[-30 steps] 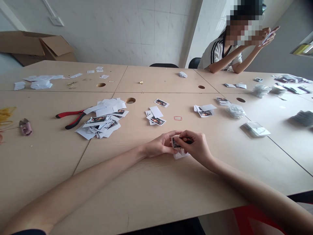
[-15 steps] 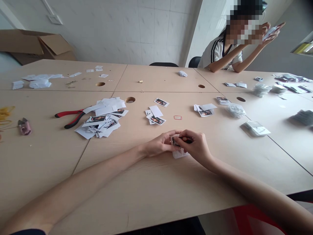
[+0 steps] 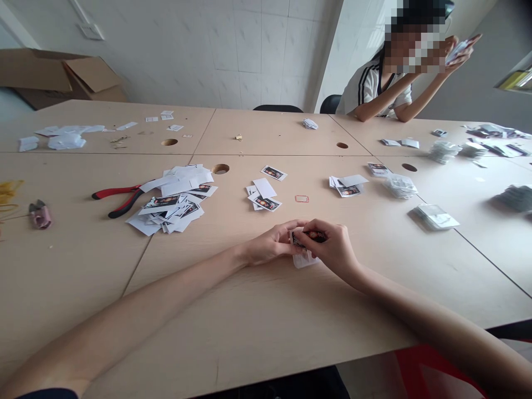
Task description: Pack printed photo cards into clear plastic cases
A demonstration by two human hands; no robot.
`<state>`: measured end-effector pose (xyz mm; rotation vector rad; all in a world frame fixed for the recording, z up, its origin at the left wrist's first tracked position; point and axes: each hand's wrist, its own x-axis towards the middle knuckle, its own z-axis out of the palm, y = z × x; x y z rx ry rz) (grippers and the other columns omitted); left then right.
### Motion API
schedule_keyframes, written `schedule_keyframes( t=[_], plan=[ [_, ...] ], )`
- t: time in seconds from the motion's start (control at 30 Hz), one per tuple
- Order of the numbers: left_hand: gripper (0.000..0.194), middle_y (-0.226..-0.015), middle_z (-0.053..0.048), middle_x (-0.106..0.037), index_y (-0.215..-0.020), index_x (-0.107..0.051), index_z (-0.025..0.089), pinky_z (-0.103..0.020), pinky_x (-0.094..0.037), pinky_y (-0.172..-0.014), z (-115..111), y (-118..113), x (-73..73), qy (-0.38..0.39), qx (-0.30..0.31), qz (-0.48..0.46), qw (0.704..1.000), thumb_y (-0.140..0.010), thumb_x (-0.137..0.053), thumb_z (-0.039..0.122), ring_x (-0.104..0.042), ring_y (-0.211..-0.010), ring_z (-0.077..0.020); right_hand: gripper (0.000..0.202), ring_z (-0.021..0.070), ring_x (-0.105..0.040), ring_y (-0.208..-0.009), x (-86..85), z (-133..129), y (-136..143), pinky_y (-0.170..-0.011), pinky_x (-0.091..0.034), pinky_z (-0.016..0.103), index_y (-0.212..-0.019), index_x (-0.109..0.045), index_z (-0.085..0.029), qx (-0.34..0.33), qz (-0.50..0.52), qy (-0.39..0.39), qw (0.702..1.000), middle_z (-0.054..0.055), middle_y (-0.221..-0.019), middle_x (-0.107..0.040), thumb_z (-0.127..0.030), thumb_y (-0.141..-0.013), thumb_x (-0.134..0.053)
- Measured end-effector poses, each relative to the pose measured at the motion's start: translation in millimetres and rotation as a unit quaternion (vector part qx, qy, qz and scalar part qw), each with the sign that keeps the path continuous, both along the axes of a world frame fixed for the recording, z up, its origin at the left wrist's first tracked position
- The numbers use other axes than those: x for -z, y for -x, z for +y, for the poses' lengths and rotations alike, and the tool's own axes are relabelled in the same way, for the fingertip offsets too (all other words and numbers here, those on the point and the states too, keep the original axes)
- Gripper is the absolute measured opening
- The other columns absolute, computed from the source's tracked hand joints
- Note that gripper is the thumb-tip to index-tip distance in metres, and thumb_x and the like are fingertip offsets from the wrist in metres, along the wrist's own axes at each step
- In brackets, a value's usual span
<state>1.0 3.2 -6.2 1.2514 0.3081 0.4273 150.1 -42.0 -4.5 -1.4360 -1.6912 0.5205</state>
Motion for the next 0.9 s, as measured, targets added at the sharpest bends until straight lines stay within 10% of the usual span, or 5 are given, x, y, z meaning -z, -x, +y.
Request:
schedule_keyframes(
  t=[0.9],
  plan=[
    [0.045,-0.107,-0.007,-0.057,-0.116,-0.047,0.02,-0.027,-0.039,-0.082,-0.3,-1.7,-0.8,0.016,0.005,-0.009,1.0,-0.074,-0.051,0.006,-0.052,-0.097,-0.0148,0.016,0.0065,-0.044,-0.041,-2.0,-0.5,1.1,-0.042,-0.034,0.017,-0.06,-0.057,-0.016,-0.005,0.015,0.005,1.0,-0.003,-0.046,-0.054,-0.028,-0.071,-0.055]
  ],
)
